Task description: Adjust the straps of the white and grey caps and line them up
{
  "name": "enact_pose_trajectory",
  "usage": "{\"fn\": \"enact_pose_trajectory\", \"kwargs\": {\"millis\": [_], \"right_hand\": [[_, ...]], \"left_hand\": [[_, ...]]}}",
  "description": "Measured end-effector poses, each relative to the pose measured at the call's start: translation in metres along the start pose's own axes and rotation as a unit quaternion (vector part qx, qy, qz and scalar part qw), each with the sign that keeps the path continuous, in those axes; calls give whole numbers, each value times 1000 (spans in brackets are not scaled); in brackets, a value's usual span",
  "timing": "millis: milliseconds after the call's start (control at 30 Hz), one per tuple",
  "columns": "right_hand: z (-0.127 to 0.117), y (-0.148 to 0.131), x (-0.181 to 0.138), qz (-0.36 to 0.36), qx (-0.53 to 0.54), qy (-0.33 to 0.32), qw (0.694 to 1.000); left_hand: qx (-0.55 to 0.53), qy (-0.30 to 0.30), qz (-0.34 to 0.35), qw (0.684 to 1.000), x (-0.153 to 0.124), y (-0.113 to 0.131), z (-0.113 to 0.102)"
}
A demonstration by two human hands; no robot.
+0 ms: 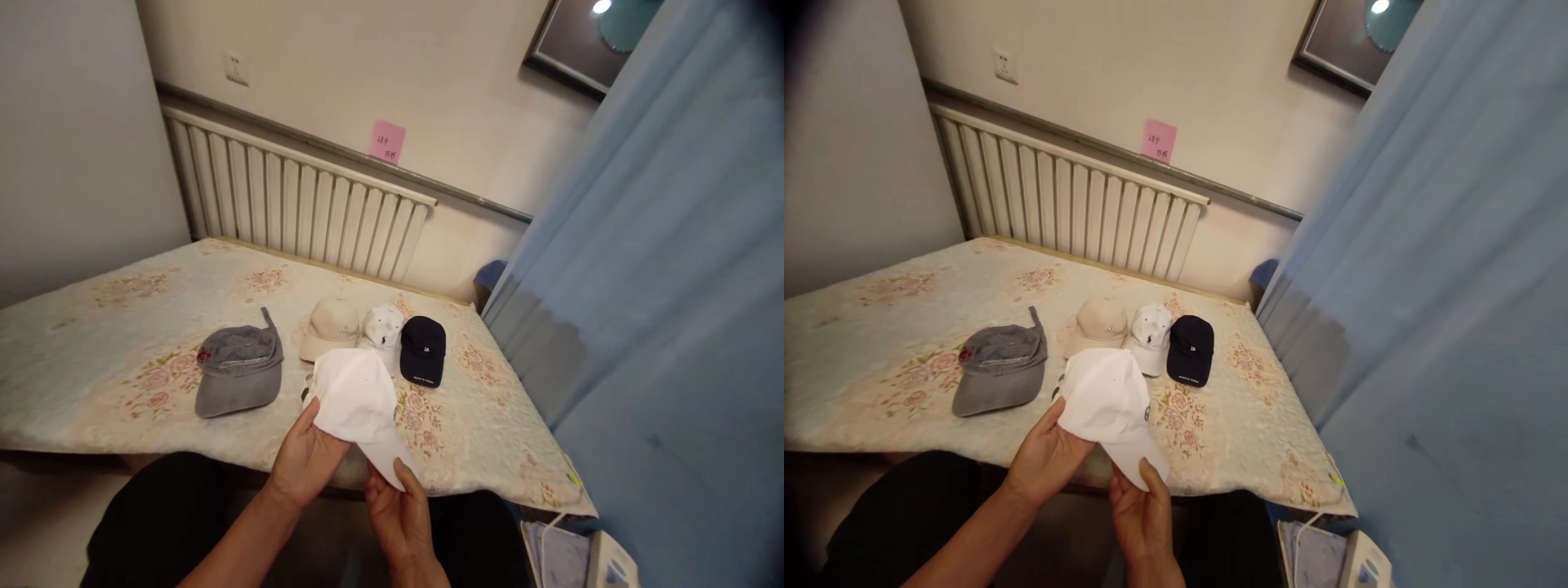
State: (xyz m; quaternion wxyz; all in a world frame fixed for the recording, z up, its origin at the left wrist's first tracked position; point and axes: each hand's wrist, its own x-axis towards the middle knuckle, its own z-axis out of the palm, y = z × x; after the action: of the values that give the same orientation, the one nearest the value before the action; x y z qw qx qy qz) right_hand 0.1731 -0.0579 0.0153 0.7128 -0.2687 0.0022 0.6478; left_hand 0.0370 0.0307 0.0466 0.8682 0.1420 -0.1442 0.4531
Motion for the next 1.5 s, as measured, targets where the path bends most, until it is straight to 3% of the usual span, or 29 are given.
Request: {"fn": "enact_pose_trajectory", "kwargs": {"millis": [367, 600, 767, 933, 1133, 1233, 1367, 1500], "right_hand": [[-6, -1, 0, 16, -12, 33, 999], [-34, -10, -5, 62, -54, -45, 996], [-58, -20, -7, 25, -145, -21, 989], [-71, -23, -8, -99, -318, 27, 942], [-65, -16, -8, -187, -533, -12, 825], [-57, -13, -6, -221, -572, -26, 789], [-44, -11, -5, -252, -580, -67, 772], [-34, -8, -9, -256, -523, -34, 812]], "left_hand": [[-19, -14, 2, 1000, 2, 1, 5], [-38, -8, 17, 999, 0, 12, 2], [-35, 40, 37, 998, -1, 15, -1], [-20, 89, 46, 995, 0, 12, 0], [-10, 89, 39, 995, 3, 7, 4], [-1, 98, 26, 995, 4, 3, 6], [32, 185, 17, 982, 9, -4, 13], [82, 234, -18, 969, 16, -9, 27]]}}
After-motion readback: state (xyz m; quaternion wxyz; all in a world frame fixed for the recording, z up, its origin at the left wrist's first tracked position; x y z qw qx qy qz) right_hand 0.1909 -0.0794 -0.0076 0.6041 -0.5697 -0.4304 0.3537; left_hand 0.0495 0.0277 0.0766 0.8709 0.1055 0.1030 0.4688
